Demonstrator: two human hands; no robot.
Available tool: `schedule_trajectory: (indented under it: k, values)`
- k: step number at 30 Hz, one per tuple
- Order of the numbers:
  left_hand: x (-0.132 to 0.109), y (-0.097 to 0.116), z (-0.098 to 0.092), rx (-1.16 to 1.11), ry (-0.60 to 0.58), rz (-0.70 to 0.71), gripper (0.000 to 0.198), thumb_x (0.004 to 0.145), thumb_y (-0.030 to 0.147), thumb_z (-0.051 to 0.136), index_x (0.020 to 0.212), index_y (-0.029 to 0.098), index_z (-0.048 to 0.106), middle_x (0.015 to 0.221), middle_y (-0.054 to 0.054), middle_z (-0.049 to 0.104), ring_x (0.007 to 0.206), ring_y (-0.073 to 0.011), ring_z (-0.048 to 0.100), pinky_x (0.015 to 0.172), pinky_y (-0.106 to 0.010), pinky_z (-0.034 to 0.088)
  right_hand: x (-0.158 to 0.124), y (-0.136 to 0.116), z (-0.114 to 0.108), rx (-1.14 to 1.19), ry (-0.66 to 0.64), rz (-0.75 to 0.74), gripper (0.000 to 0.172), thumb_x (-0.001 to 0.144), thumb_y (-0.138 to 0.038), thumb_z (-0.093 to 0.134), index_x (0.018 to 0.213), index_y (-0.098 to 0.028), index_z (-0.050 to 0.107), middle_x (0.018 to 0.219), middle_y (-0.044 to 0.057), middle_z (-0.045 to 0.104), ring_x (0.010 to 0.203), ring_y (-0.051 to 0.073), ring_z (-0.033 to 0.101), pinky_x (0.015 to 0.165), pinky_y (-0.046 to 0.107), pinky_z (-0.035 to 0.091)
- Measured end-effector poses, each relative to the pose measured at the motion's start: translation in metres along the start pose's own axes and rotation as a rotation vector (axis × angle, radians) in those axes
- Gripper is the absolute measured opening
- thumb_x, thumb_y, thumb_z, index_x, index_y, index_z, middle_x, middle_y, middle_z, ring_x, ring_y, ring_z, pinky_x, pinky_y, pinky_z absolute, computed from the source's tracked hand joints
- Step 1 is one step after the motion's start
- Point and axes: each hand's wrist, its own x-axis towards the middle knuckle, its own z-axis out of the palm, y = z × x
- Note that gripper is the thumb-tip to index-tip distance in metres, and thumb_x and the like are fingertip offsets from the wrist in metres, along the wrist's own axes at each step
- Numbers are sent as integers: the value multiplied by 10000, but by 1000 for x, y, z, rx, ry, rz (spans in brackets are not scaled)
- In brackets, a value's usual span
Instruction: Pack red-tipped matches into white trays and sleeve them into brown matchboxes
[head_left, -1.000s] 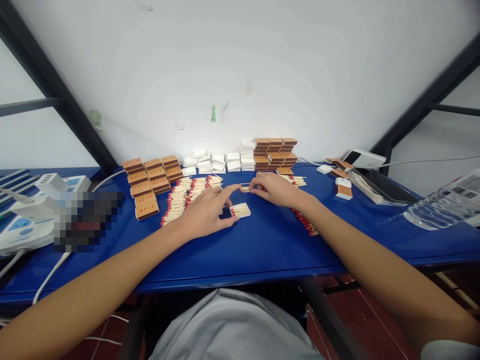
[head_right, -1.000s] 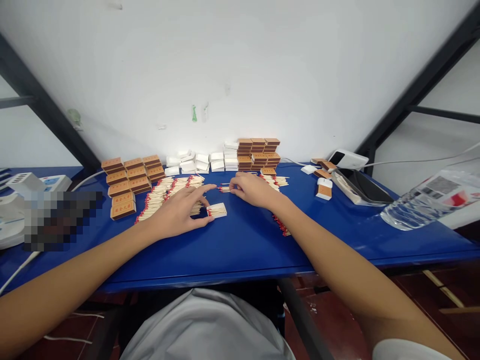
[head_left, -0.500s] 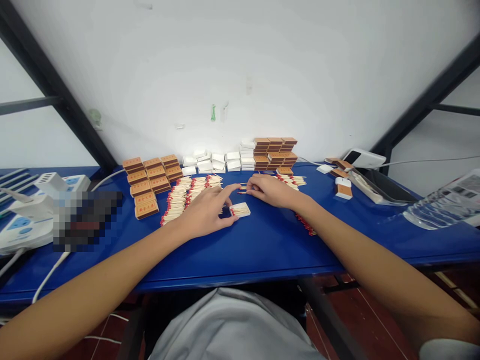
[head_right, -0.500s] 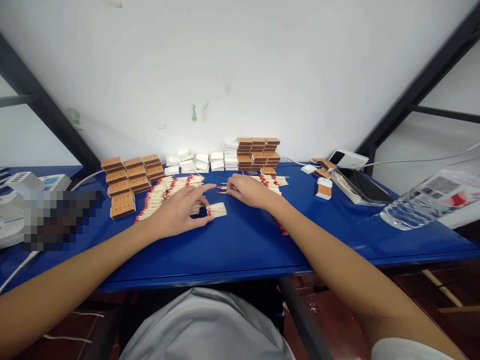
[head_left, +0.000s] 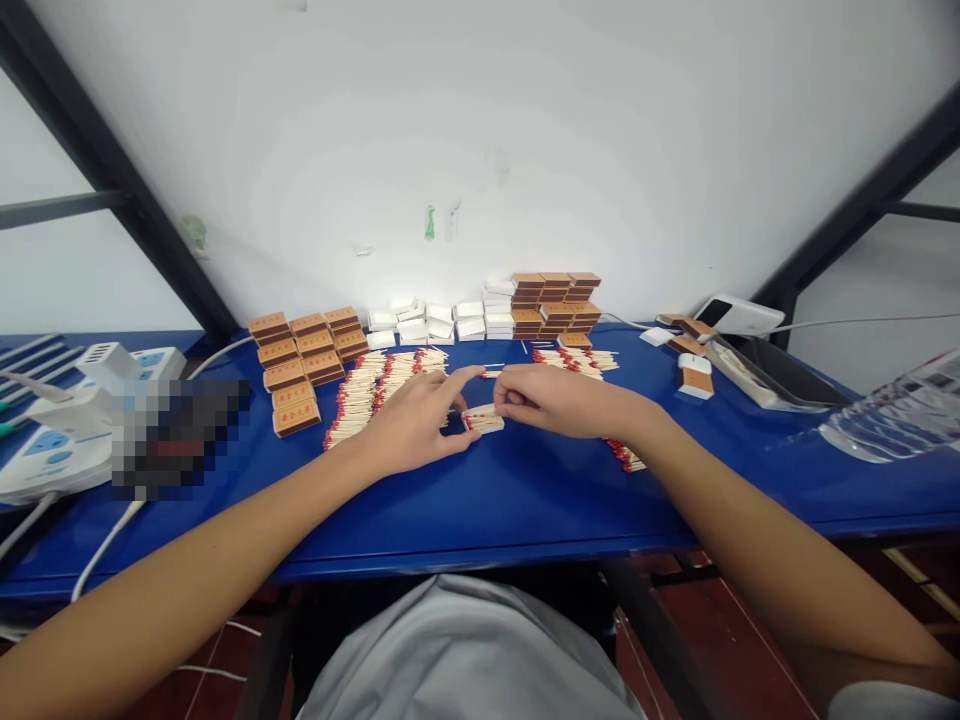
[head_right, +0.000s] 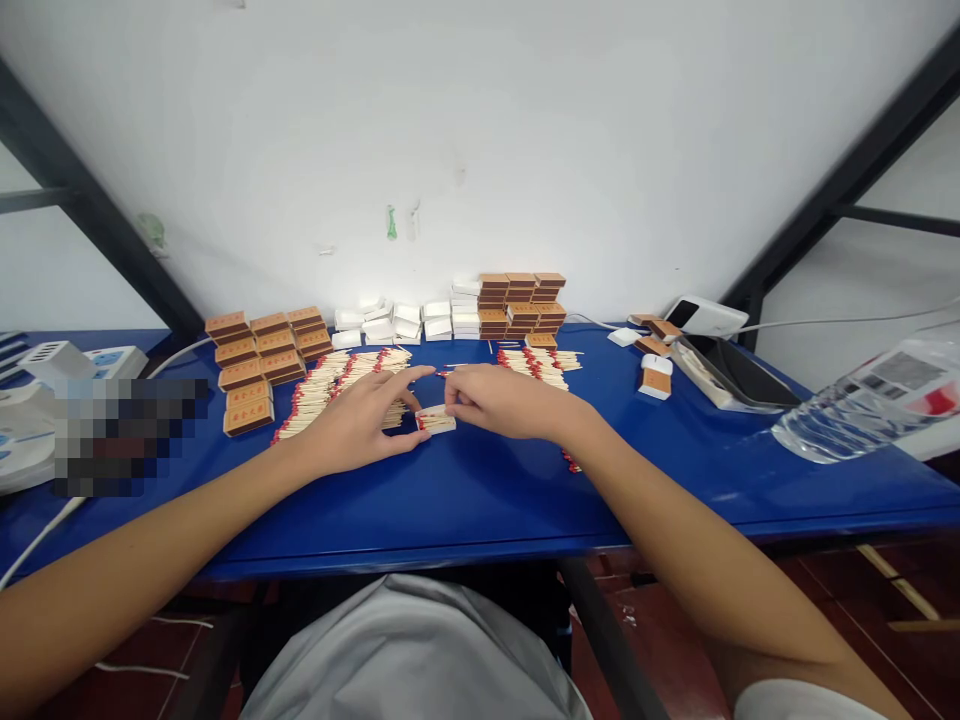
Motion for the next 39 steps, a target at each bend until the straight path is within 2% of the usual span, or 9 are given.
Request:
schedule_trajectory:
  k: [7, 16, 21, 28, 34, 39]
  values:
    - [0, 1, -2, -16, -4, -6, 741, 935, 341, 734, 1581, 278, 375, 1114, -35, 768, 1236, -310, 632, 1059, -466, 490, 6, -8, 10, -15, -23, -8, 96, 985, -223, 544, 932, -204, 622, 966, 70, 674, 793, 194, 586, 704, 307, 406]
    - [0, 1, -1, -9, -1, -2, 745, 937, 342, 742, 1580, 271, 373, 1120, -31, 773, 1215, -305, 636, 1040, -454, 495, 6, 6, 7, 31, 0, 1, 100, 969, -273, 594, 929, -209, 659, 931, 55, 675, 771, 188, 571, 677, 302, 380]
    - [0, 1, -1, 1, -7, 0, 732, 937, 338, 742, 1568, 270, 377, 1136, -34, 771, 1232, -310, 633, 1043, -458, 493, 7, 4, 10, 68, -36, -15, 121, 980, -253, 570, 909, -205, 654, 924, 52, 683, 759, 181, 571, 682, 302, 383]
    - [0, -1, 0, -9, 15, 14, 743, 923, 356, 749, 1564, 289, 382, 1116, -39, 766, 1201, -307, 652, 1029, -452, 503, 13, -5, 12, 87, 87, -25, 185, 1002, -346, 595, 881, -209, 623, 785, 6, 580, 694, 165, 499, 650, 292, 347]
    - [0, 0, 0, -4, 21, 14, 734, 926, 329, 737, 1568, 292, 382, 1139, -47, 753, 1219, -317, 644, 1007, -435, 511, 22, -9, 24, 138, 106, -77, 173, 985, -299, 638, 846, -197, 629, 886, 41, 672, 759, 168, 568, 700, 293, 392]
    - [0, 0, 0, -3, 3, 12, 737, 931, 329, 728, 1574, 281, 371, 1111, -40, 761, 1215, -317, 643, 1019, -449, 502, 20, -6, 23, 91, 82, -78, 176, 1006, -285, 601, 856, -196, 624, 949, 64, 672, 788, 177, 573, 700, 297, 397]
